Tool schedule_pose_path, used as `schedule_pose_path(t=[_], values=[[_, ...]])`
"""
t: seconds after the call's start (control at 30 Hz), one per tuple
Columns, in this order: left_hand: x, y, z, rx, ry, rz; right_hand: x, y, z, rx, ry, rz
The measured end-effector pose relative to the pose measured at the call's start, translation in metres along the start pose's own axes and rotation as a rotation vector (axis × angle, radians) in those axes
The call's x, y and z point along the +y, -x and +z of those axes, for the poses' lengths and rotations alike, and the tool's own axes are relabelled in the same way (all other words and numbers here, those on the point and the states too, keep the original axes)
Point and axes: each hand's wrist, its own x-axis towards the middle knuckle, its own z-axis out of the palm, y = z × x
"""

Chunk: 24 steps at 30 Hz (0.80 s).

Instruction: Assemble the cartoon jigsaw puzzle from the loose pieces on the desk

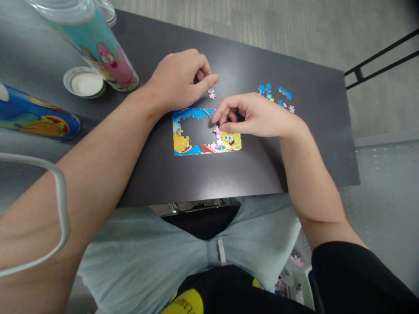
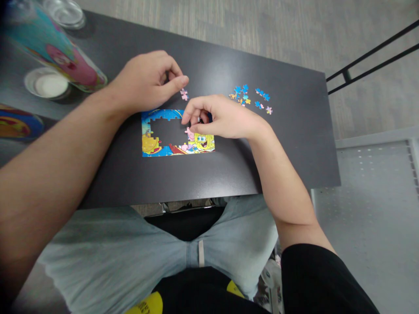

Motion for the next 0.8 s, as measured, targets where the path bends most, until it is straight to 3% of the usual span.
schedule_pose_path(t=[0.33, 0.47, 0.63, 0.8], values=[[-0.001, 0.0, 0.001, 0.025, 0.014, 0.003, -0.006, 0.001, -0.004, 0.128, 0.04, 0.097], [0.0, 0.0, 0.001, 0.034, 0.043, 0.009, -0.002, 0.004, -0.013, 0.303, 0.139, 0.077], [-0.006, 0.0, -0.004, -0.011, 0.081, 0.007, 0.014, 0.006, -0.036, 0.618, 0.262, 0.11], [-0.016, 0.0, -0.009, -0.025, 0.125, 0.038, 0.037, 0.016, -0.069, 0.786, 0.297, 0.068]])
